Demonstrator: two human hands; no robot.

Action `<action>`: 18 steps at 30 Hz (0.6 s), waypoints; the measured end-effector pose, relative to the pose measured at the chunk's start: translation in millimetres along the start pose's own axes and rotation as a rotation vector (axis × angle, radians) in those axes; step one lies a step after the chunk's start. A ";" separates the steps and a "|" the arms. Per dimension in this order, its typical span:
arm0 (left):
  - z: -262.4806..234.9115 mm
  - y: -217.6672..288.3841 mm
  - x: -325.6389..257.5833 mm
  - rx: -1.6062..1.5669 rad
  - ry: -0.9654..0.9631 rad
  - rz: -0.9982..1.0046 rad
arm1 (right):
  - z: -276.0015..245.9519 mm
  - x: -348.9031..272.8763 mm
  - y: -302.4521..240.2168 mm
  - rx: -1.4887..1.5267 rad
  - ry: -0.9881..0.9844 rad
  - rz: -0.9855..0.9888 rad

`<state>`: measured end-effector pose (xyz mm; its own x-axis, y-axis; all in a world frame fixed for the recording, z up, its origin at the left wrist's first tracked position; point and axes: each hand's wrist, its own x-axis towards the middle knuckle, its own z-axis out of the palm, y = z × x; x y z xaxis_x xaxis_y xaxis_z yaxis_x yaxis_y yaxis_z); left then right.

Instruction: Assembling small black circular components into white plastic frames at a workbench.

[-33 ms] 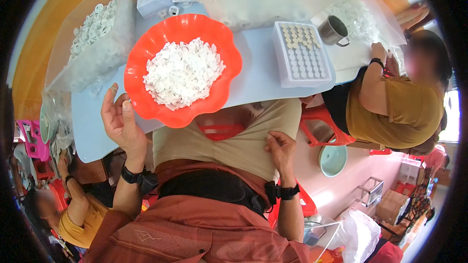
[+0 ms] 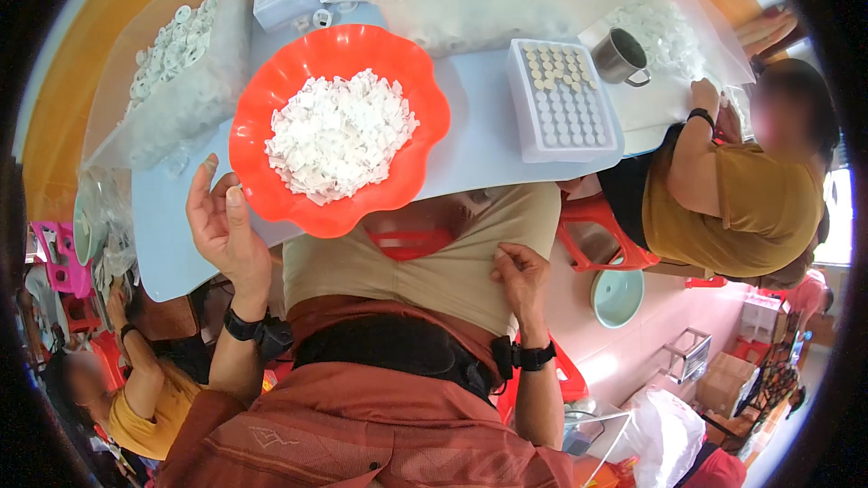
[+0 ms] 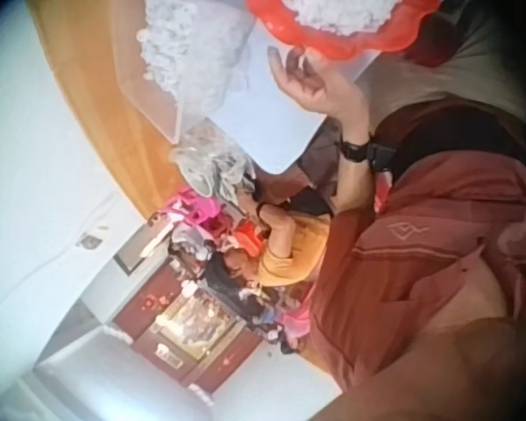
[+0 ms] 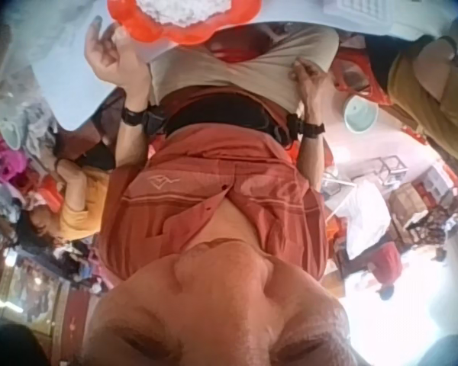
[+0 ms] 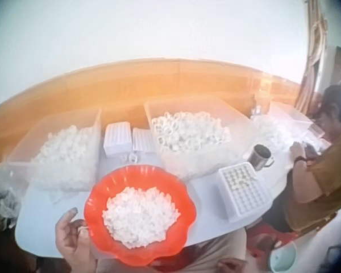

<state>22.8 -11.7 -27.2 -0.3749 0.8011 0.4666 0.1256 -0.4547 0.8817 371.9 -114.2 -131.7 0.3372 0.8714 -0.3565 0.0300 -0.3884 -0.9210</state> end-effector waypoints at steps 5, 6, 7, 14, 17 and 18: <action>-0.6 0.4 0.1 0.006 -0.006 -0.012 | -1.3 0.5 2.6 0.014 0.002 0.009; -0.8 0.0 -0.1 0.004 -0.007 -0.006 | -1.6 1.0 3.4 0.010 -0.002 0.002; -0.5 -0.4 -0.7 0.003 -0.007 -0.008 | -1.7 0.9 2.6 0.009 -0.001 0.003; -1.2 0.5 -1.3 -0.006 -0.002 0.008 | -0.1 -1.5 1.2 -0.005 0.010 0.019; -1.2 0.4 -2.0 -0.007 -0.005 0.013 | -1.1 -4.5 0.0 -0.030 0.023 0.017; -1.0 0.4 -2.3 -0.006 -0.007 0.016 | -1.7 -5.9 -0.4 -0.032 0.033 0.023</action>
<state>22.8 -14.2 -28.0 -0.3662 0.7963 0.4815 0.1265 -0.4700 0.8736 371.4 -119.7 -129.0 0.3686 0.8522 -0.3714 0.0518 -0.4178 -0.9071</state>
